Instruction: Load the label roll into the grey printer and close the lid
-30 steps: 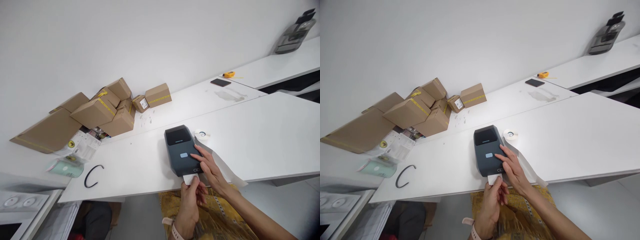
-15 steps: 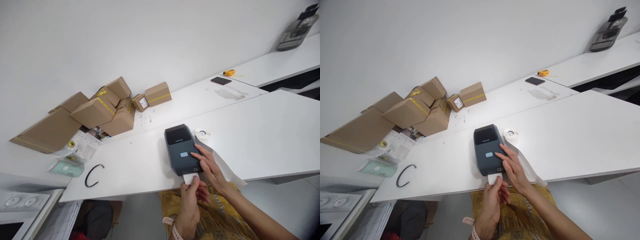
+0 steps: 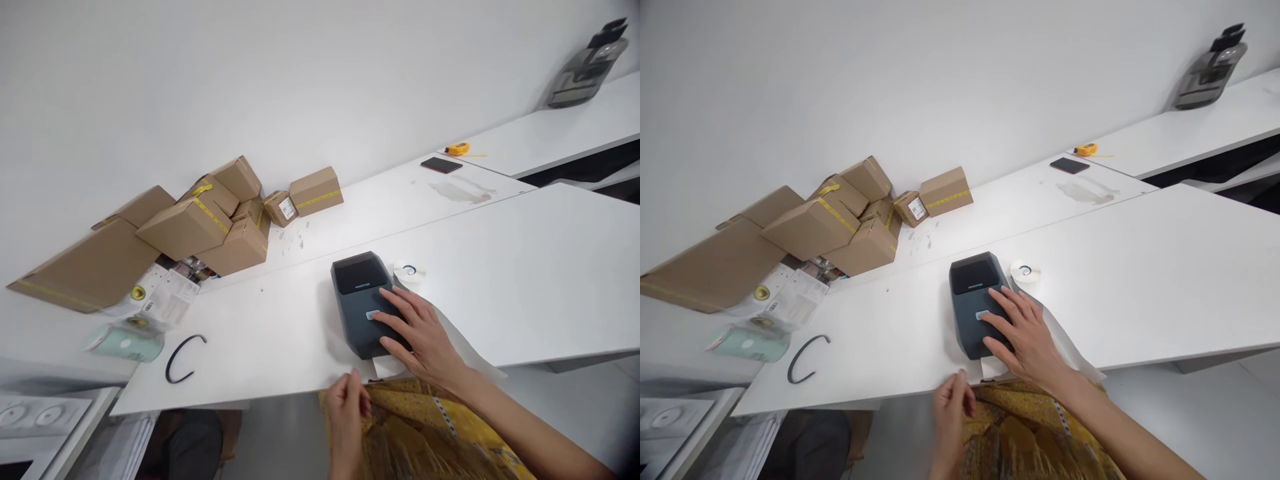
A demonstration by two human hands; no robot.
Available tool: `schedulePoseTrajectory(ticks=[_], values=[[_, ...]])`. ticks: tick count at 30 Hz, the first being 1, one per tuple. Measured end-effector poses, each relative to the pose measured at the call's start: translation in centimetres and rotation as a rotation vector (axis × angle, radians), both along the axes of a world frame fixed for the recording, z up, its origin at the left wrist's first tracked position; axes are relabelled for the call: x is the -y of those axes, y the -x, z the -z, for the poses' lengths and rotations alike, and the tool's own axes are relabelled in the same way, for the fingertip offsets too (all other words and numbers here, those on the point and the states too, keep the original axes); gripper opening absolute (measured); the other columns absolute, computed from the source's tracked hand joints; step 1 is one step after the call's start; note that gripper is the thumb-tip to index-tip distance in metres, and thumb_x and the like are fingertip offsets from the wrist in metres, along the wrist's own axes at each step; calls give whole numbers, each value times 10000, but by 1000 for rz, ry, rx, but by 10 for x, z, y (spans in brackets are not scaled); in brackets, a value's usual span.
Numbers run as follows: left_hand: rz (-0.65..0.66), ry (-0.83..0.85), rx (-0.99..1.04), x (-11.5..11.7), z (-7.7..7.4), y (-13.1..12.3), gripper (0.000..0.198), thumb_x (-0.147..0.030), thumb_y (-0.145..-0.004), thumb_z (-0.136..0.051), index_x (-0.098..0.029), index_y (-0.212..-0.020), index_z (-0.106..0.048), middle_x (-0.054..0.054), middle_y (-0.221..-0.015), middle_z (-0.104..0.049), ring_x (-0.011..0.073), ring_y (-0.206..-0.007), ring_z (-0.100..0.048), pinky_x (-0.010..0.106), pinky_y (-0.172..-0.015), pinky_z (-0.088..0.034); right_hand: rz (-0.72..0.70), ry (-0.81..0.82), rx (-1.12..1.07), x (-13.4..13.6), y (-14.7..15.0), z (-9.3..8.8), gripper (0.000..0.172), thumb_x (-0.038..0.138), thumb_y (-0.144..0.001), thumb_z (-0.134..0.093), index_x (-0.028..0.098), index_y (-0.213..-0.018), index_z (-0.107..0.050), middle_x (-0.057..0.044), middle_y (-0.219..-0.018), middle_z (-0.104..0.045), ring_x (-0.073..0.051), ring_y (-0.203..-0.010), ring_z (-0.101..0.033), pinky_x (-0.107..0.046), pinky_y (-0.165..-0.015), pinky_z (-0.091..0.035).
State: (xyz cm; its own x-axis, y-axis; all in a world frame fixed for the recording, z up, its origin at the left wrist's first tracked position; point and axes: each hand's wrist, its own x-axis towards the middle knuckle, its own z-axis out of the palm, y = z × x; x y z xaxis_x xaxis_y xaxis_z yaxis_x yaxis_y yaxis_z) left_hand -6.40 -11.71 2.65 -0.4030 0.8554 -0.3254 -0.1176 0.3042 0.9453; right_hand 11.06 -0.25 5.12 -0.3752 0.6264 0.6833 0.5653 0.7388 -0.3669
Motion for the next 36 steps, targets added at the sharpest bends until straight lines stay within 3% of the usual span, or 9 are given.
schedulePoseTrajectory(ticks=[2, 4, 7, 9, 16, 22, 26, 29, 36], values=[[-138, -151, -64, -8, -5, 15, 501, -654, -851, -624, -186, -674, -658, -1, -620, -608, 131, -595, -566, 243, -577, -456, 28, -27, 52, -1, 1, 3, 336, 380, -957, -577, 306, -1281, -626, -77, -1538, -495, -328, -1432, -404, -572, -1100, -368], [-212, -248, -61, -17, -10, 22, 440, -615, -907, -573, -205, -971, -718, 50, -927, -725, 185, -868, -675, 283, -758, -538, 48, -42, 77, -1, 2, 6, 361, 390, -957, -577, 321, -1309, -610, -63, -1548, -487, -324, -1447, -387, -568, -1119, -345], [-179, -329, -4, -30, -12, 19, 505, -583, -966, -491, -243, -1322, -605, 99, -1396, -618, 238, -1290, -580, 364, -1050, -492, 60, -43, 77, 1, 3, 10, 388, 417, -945, -594, 334, -1324, -600, -51, -1548, -492, -327, -1450, -388, -571, -1138, -311], [-136, -359, 12, -36, -11, 13, 536, -571, -985, -463, -258, -1414, -537, 95, -1536, -502, 238, -1417, -472, 372, -1141, -427, 70, -38, 66, 2, 5, 11, 386, 422, -942, -600, 336, -1317, -603, -50, -1536, -506, -330, -1446, -396, -575, -1142, -297], [-50, -304, 2, -44, -11, -5, 653, -588, -954, -516, -287, -1526, -427, 48, -1658, -329, 253, -1523, -311, 353, -1213, -348, 39, 46, 18, 2, 5, 12, 395, 432, -940, -609, 363, -1329, -594, -30, -1527, -516, -339, -1452, -387, -595, -1143, -299], [72, -333, -5, -38, -14, -9, 748, -560, -951, -550, -291, -1596, -281, 20, -1700, -195, 239, -1560, -197, 331, -1228, -319, -66, 109, -22, 0, -8, 5, 706, 493, -894, -670, 337, -1524, -390, -93, -1614, -376, -365, -1480, -332, -593, -1083, -421], [23, -305, -33, -39, -7, -5, 747, -611, -965, -476, -272, -1599, -277, 30, -1699, -194, 235, -1566, -171, 359, -1254, -263, -105, 61, -50, -16, -11, -13, 700, 521, -910, -644, 359, -1536, -378, -86, -1615, -373, -361, -1462, -368, -587, -1105, -421], [-19, -301, -45, -43, -4, -5, 727, -655, -965, -426, -276, -1579, -330, 22, -1694, -226, 216, -1564, -185, 351, -1269, -213, -152, 17, -41, -37, -9, -37, 600, 566, -935, -582, 347, -1481, -464, -92, -1577, -432, -356, -1430, -420, -589, -1117, -410], [-70, -314, -119, -59, -10, -4, 625, -619, -937, -532, -237, -1432, -537, 109, -1549, -496, 257, -1444, -446, 343, -1169, -390, -184, 70, -207, -110, 15, -109, 457, 582, -949, -549, 270, -1273, -632, -101, -1406, -602, -292, -1294, -570, -464, -1081, -465]])
